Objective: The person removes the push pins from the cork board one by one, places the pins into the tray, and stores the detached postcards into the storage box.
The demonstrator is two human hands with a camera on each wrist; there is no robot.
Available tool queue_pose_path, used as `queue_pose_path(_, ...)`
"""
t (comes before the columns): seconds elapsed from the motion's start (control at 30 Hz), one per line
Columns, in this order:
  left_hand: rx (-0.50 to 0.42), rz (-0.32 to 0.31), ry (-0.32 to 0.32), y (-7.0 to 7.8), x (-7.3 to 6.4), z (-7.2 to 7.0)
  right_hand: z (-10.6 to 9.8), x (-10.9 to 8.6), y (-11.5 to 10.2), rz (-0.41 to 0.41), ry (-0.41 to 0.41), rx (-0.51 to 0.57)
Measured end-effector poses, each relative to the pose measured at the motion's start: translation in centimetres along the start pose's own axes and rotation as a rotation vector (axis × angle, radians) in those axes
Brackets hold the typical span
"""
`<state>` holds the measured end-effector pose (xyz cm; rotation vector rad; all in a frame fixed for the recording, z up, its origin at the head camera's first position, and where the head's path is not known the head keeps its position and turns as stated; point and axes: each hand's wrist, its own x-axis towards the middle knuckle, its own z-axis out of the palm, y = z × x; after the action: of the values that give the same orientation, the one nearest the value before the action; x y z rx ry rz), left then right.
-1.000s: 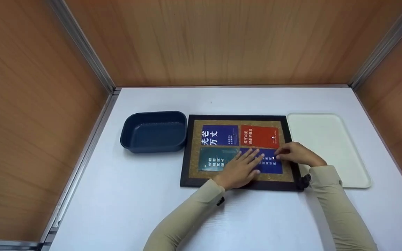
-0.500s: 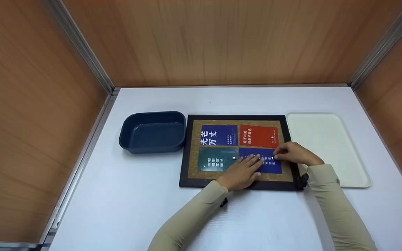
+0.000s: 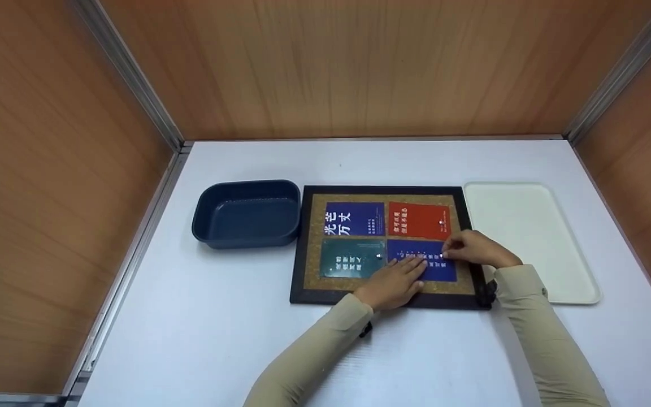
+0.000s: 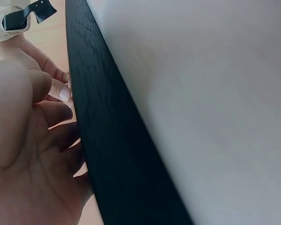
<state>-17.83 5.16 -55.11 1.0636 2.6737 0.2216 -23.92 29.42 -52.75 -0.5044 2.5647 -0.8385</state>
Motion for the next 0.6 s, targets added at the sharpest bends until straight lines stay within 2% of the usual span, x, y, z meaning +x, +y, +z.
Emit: queue_pose_path(0.6,0.030,-0.004,-0.036,-0.16,0.16,0.24,0.42,0.26,-0.03,0.025,0.019,-0.025)
